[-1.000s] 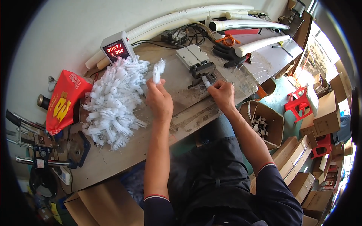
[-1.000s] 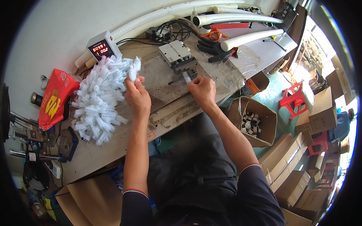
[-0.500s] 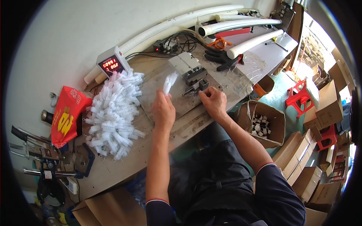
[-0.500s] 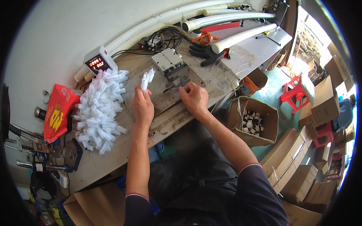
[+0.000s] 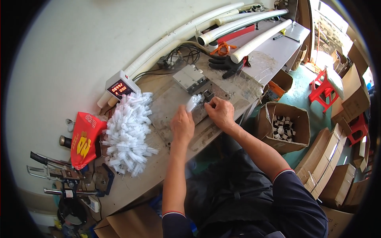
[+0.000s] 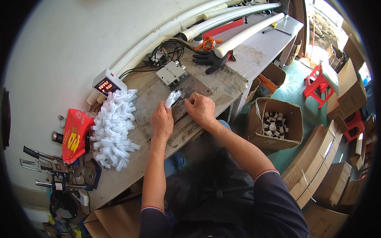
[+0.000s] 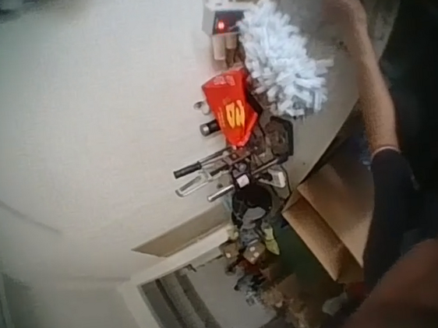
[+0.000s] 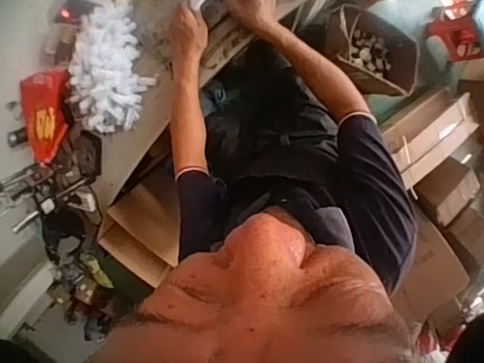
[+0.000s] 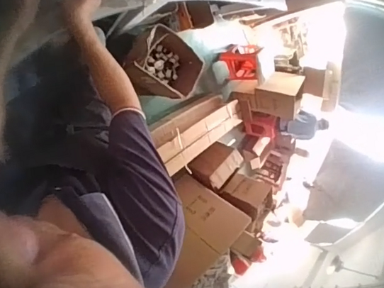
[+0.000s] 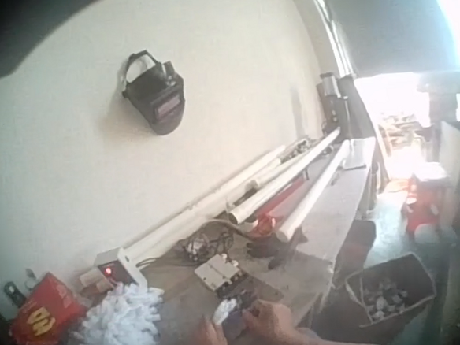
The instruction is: Use a crimping machine to assemble small white plastic brush components.
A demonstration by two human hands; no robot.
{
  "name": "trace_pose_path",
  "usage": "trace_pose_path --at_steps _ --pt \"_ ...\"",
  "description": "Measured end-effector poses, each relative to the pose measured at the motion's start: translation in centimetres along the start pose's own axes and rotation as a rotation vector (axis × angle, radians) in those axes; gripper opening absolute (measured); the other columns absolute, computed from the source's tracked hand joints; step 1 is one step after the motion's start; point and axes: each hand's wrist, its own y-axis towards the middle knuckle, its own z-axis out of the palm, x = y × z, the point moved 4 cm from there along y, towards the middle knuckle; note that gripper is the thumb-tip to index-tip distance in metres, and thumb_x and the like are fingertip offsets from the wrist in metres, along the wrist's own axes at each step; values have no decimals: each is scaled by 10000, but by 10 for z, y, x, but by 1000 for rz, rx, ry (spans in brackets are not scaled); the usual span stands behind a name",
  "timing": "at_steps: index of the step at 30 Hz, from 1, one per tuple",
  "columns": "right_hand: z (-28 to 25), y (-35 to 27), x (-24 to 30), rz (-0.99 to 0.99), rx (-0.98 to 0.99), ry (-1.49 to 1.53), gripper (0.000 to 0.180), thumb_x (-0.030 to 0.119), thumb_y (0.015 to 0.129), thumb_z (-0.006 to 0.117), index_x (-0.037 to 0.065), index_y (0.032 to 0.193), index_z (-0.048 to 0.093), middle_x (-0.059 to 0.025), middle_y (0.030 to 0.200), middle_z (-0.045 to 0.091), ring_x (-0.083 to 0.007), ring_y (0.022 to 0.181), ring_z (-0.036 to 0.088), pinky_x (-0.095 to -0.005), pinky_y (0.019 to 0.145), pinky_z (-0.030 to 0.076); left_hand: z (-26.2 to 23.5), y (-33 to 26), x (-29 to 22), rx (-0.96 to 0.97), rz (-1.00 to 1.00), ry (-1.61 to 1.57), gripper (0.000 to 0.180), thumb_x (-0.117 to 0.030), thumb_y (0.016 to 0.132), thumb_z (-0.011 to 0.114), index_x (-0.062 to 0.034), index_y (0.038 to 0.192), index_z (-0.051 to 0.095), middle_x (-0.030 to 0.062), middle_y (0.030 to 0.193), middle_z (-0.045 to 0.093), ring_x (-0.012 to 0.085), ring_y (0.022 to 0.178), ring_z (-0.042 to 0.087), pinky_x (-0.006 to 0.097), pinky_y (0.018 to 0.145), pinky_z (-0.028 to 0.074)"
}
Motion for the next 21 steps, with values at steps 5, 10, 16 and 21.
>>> trace_pose_path --at_steps 5,10,16,21 --pt "-1 0 2 11 23 17 270 324 852 721 63 786 707 -165 761 713 -382 771 703 -483 726 543 4 -2 -7 57 208 202 137 -112 936 636 -37 1018 556 185 950 666 404 928 658 507 788 524" --pt "-5 0 4 17 23 39 271 323 858 723 57 803 716 -168 769 715 -380 776 705 -474 725 544 6 -4 -5 41 168 233 153 -120 923 652 -40 1007 552 182 940 661 403 932 654 509 790 525" --pt "-7 0 -14 92 -17 314 271 297 894 711 26 890 735 -134 737 708 -268 680 694 -380 674 533 -8 -7 2 80 -121 9 224 -217 1003 599 -9 922 609 178 791 665 376 768 675 472 700 508" --pt "-1 3 -12 112 44 546 250 217 929 648 12 1031 746 -88 726 679 -144 652 614 -312 645 499 -8 -22 23 288 -472 -659 327 -301 1042 584 -43 849 644 27 675 607 119 576 553 295 520 395"
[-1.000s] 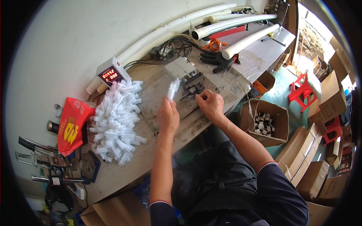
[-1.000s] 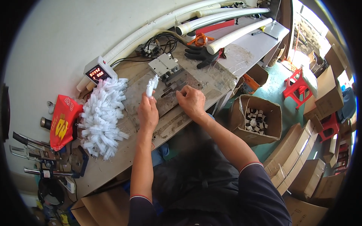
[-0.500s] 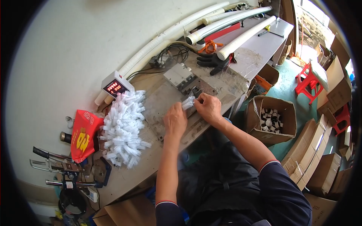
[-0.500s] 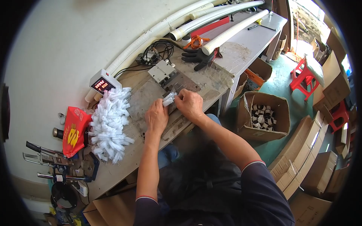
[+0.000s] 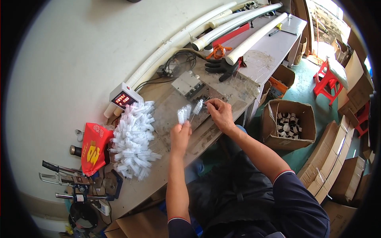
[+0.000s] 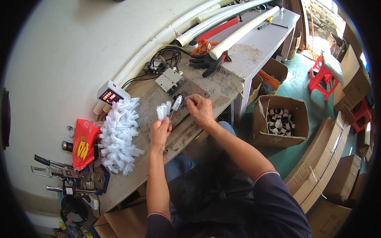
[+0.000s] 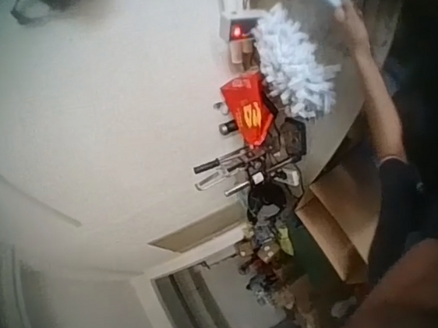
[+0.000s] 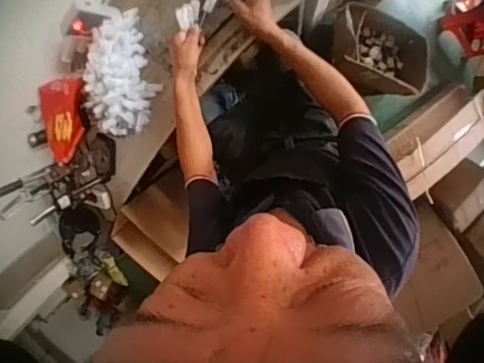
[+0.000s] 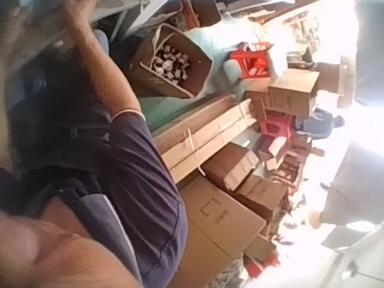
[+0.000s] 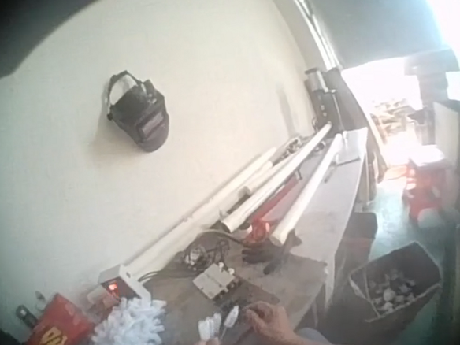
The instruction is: Use a crimping machine to assemble small white plastic brush components.
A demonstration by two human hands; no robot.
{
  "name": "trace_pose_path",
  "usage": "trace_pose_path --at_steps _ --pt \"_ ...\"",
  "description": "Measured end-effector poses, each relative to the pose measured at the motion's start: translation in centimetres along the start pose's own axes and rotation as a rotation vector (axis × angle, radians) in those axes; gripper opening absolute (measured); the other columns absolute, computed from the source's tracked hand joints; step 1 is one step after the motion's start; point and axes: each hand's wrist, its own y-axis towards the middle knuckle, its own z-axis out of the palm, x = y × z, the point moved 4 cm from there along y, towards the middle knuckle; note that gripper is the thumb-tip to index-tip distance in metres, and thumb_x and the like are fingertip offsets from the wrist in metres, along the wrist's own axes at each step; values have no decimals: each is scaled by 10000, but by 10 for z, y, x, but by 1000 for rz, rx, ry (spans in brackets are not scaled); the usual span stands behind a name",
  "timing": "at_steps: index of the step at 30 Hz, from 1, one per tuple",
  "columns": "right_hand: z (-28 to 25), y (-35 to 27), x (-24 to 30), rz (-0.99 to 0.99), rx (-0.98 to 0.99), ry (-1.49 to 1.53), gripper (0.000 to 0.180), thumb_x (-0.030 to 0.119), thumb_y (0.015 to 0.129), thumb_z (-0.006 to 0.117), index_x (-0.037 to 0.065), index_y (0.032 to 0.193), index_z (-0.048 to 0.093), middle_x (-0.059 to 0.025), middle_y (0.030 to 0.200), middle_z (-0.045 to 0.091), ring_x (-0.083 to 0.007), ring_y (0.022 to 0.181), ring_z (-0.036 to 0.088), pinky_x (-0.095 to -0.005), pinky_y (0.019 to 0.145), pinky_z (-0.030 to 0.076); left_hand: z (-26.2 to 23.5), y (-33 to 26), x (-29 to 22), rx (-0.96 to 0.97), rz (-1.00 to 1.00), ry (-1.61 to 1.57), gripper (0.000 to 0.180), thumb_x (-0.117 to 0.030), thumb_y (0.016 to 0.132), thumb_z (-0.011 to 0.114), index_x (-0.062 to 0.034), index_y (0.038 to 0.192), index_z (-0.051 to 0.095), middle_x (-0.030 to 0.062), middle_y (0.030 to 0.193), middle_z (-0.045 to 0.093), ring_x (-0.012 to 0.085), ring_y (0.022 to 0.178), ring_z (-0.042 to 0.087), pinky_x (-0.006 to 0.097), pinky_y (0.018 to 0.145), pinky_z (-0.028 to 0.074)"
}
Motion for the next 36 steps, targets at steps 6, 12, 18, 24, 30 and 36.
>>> trace_pose_path --at_steps 6,12,18,24,30,36 --pt "-6 0 2 54 175 198 281 193 948 610 -4 1108 729 -43 779 687 -105 679 586 -277 643 479 11 -13 -3 94 -307 -259 254 -309 1054 584 -99 911 578 5 698 570 51 481 422 195 391 236" --pt "-4 -3 12 25 271 212 259 212 974 659 -13 1091 710 -39 782 688 -91 702 595 -261 651 483 11 -15 0 116 -329 -235 254 -318 1055 579 -120 897 567 -4 699 562 44 486 417 194 395 237" --pt "-8 -1 3 61 324 293 213 232 997 687 40 1088 698 20 784 654 -41 645 528 -210 570 422 14 -19 -1 152 -313 -203 244 -308 1027 608 -83 930 610 -13 738 567 46 569 473 188 472 326" --pt "-5 2 -5 78 333 261 169 219 999 695 53 1030 685 22 767 653 -38 653 556 -206 561 423 25 -24 2 104 -293 -150 251 -297 1047 594 -102 888 589 -15 691 560 41 502 443 192 408 285" --pt "2 2 -8 93 325 206 111 128 975 703 28 933 681 -5 740 651 -69 640 583 -231 589 462 36 -25 8 95 -129 -310 263 -314 1045 587 -76 955 656 -33 697 582 32 506 455 200 420 308" --pt "3 0 -5 53 368 43 135 158 970 698 28 932 690 -1 721 641 -52 622 564 -232 552 433 52 -30 0 -53 75 -12 277 -225 1030 574 1 899 667 5 642 588 109 590 540 321 572 431"
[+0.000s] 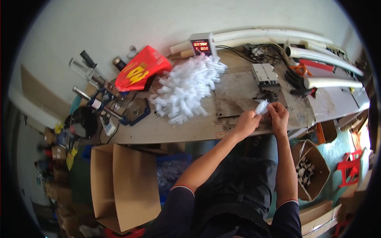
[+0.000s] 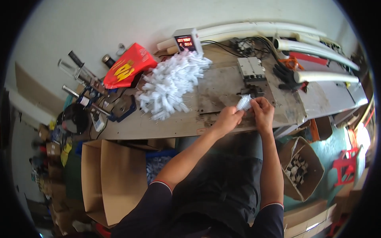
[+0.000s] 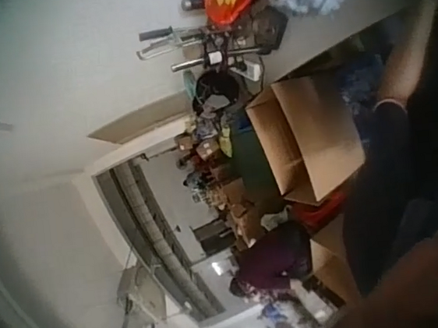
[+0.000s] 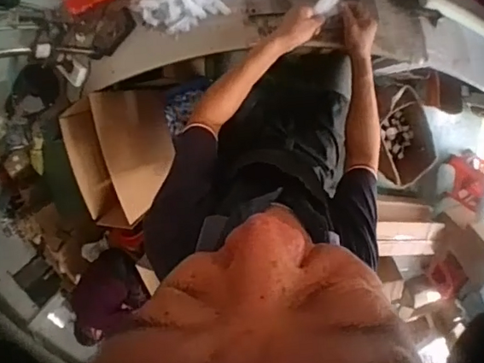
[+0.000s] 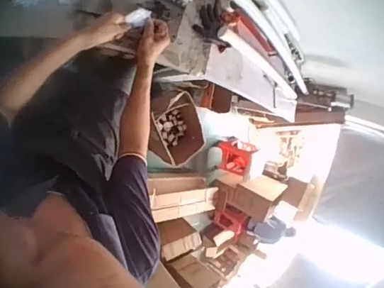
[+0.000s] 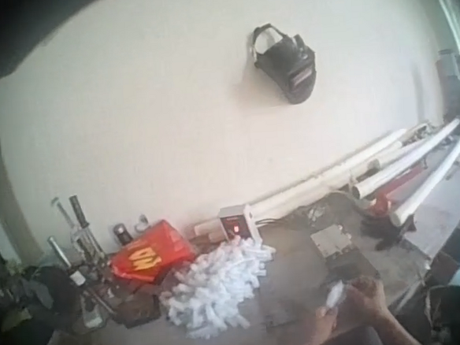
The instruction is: Use a crimping machine to assemble small white plastic brush components.
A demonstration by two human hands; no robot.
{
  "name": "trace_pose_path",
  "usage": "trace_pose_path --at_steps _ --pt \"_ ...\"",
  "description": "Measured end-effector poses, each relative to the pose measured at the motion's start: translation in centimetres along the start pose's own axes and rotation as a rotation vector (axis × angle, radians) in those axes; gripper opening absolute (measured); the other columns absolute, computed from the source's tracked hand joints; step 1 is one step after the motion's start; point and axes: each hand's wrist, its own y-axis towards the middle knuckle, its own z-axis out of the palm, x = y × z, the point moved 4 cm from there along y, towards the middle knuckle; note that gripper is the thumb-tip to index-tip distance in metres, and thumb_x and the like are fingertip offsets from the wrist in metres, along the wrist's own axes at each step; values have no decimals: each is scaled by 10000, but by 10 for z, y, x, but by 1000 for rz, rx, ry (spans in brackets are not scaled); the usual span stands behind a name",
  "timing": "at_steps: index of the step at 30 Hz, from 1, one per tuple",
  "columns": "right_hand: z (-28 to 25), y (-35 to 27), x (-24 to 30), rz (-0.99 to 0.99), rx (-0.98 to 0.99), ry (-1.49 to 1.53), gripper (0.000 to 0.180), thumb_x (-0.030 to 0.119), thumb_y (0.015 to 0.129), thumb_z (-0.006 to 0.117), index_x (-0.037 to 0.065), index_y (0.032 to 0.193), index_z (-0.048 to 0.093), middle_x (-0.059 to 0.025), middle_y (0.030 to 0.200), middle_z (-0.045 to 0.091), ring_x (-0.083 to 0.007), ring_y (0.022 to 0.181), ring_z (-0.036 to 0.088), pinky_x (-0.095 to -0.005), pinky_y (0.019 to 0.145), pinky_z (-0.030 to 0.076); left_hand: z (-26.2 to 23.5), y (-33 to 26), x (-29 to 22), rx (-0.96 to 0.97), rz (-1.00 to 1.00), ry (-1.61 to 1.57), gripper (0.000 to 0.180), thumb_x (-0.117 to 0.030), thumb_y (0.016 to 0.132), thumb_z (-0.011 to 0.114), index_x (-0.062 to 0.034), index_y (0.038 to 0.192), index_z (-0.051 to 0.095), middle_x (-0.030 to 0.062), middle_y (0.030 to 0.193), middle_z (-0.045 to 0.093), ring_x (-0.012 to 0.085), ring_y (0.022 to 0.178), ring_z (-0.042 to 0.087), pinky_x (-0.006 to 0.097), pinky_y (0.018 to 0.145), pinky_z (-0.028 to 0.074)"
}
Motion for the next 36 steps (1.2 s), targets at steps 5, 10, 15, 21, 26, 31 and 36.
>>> trace_pose_path --at_steps 5,10,15,21,26,31,36 --pt "13 -9 12 3 -10 104 190 210 1022 644 35 963 690 12 713 626 -45 574 499 -215 520 386 -31 -48 1 -126 49 -224 243 -209 1076 536 0 1024 648 -39 704 533 46 617 482 265 552 391" --pt "8 -10 9 -51 16 56 194 196 1027 635 24 948 679 13 716 622 -35 606 510 -213 533 380 -120 -162 37 -522 -30 -285 235 -235 1075 573 -35 1102 693 -63 704 522 22 611 458 222 531 376" --pt "16 -11 3 -230 -6 -176 160 141 994 668 -10 945 684 -12 742 641 -51 669 535 -228 600 417 -267 -314 61 -1078 -39 -116 251 -245 1100 524 -51 1167 669 -81 740 496 12 602 421 188 515 337" --pt "113 -28 29 -443 137 -248 93 90 917 734 6 948 709 -89 788 692 -137 683 638 -289 644 511 -422 -513 89 -1567 -196 215 331 -328 1059 584 -53 1228 656 -29 752 542 68 612 485 241 532 392" --pt "216 -42 77 -691 219 -364 96 110 867 741 61 948 721 -117 872 713 -300 783 707 -406 703 564 -435 -566 103 -1410 -810 1240 375 -222 1003 632 -14 1312 592 172 1031 675 361 945 684 463 838 546" --pt "275 -31 80 -702 260 -777 140 210 905 695 76 946 693 -118 895 719 -325 853 713 -455 749 570 -400 -542 86 -1456 -524 1137 426 -90 912 684 -19 1319 581 226 1374 547 433 1293 522 517 1080 425" --pt "293 -27 90 -599 356 -907 172 238 925 661 67 917 674 -129 896 718 -342 864 712 -475 752 565 -341 -473 46 -1408 -235 1171 342 -76 917 665 -20 1252 618 203 1327 577 401 1261 552 488 1068 438"
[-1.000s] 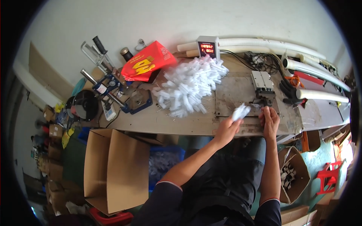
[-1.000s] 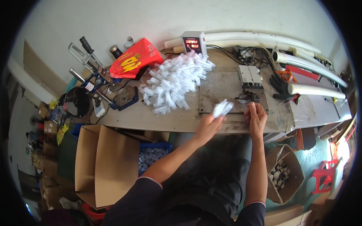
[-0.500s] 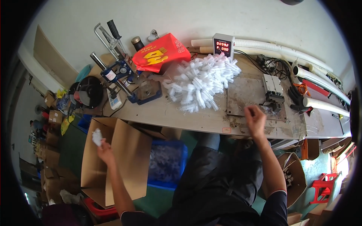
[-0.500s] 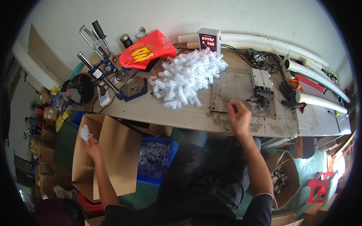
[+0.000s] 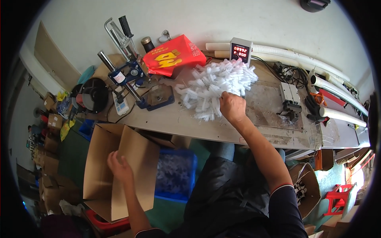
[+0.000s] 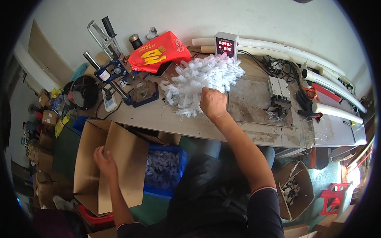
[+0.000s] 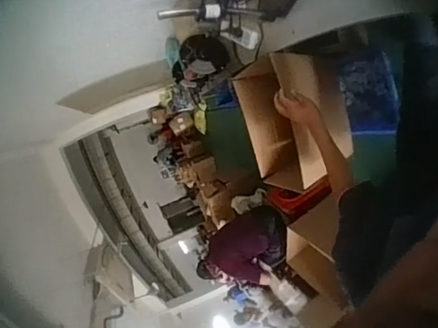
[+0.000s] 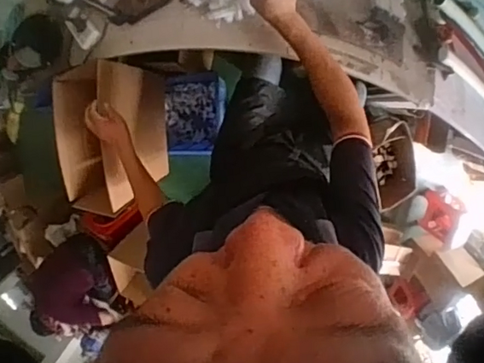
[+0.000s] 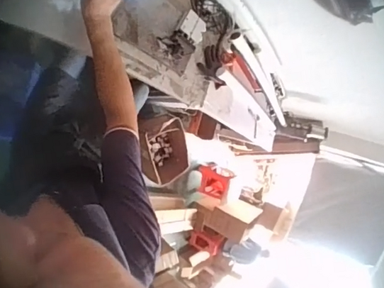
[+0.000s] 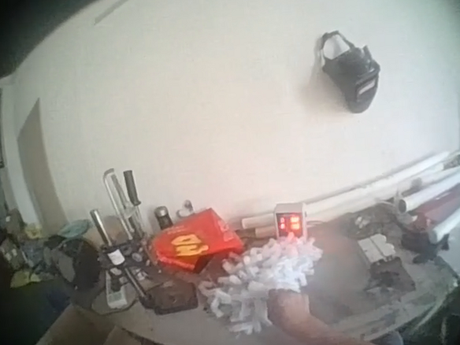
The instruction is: Use a crimping machine to assemble small white plastic brush components.
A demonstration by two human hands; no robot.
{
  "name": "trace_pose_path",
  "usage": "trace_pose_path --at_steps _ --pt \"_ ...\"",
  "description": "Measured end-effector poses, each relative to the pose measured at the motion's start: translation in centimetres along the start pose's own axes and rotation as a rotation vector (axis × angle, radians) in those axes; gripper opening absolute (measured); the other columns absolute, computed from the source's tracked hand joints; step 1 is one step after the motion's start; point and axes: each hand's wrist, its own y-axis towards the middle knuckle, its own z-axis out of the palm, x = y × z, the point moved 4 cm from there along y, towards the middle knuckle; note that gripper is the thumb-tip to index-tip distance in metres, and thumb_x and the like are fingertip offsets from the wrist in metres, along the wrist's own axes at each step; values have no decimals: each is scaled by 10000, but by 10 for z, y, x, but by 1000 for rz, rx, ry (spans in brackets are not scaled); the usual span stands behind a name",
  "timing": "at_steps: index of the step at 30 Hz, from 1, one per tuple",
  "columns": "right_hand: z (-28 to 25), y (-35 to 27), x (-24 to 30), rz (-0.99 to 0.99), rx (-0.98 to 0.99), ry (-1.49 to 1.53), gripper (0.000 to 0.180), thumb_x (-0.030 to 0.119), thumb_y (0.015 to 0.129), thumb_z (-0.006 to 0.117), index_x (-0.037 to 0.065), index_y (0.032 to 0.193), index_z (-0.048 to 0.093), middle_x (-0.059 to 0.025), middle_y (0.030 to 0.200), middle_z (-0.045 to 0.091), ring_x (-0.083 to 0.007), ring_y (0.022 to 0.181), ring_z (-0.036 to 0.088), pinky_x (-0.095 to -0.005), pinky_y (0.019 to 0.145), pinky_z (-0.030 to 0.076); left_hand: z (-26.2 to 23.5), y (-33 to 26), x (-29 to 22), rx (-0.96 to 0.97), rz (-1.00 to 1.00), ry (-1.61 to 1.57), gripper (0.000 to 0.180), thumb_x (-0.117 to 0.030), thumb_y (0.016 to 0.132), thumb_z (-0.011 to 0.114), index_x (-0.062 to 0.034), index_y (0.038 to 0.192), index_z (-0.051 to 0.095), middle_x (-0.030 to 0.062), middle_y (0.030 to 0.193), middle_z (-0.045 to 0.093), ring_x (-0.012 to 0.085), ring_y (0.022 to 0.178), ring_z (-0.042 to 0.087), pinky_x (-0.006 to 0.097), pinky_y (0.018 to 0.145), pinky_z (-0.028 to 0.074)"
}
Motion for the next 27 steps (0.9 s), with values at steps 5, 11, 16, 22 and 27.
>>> trace_pose_path --at_steps 5,11,16,22,27 --pt "-33 -21 -15 6 -135 164 178 244 942 651 73 904 679 -129 899 712 -371 860 693 -478 754 542 48 -3 -112 97 150 -361 253 -48 926 668 -29 1178 661 172 1240 630 373 1170 607 435 1023 472" --pt "-72 -103 -98 297 -113 302 204 236 961 649 35 939 674 -181 876 703 -405 831 672 -472 731 512 94 -24 -246 265 355 -740 247 12 887 677 -20 1131 666 170 1175 651 374 1103 620 450 962 501" --pt "-102 -157 -185 504 -70 196 253 281 923 610 36 896 667 -214 839 688 -434 854 662 -515 752 503 108 -52 -349 393 597 -868 241 -5 893 707 -32 1130 675 147 1162 664 348 1094 632 427 957 510" --pt "-125 -161 -227 642 -117 145 271 285 877 565 42 844 679 -224 853 691 -448 855 657 -528 757 512 128 -68 -452 482 785 -1030 243 -11 878 717 -40 1117 681 134 1158 669 337 1082 644 430 943 517" --pt "-116 -155 -239 662 -119 103 268 276 871 554 41 832 678 -225 847 691 -448 851 661 -531 762 514 182 -60 -504 508 714 -1084 245 -21 886 707 -56 1126 675 110 1144 674 300 1049 654 376 833 555"
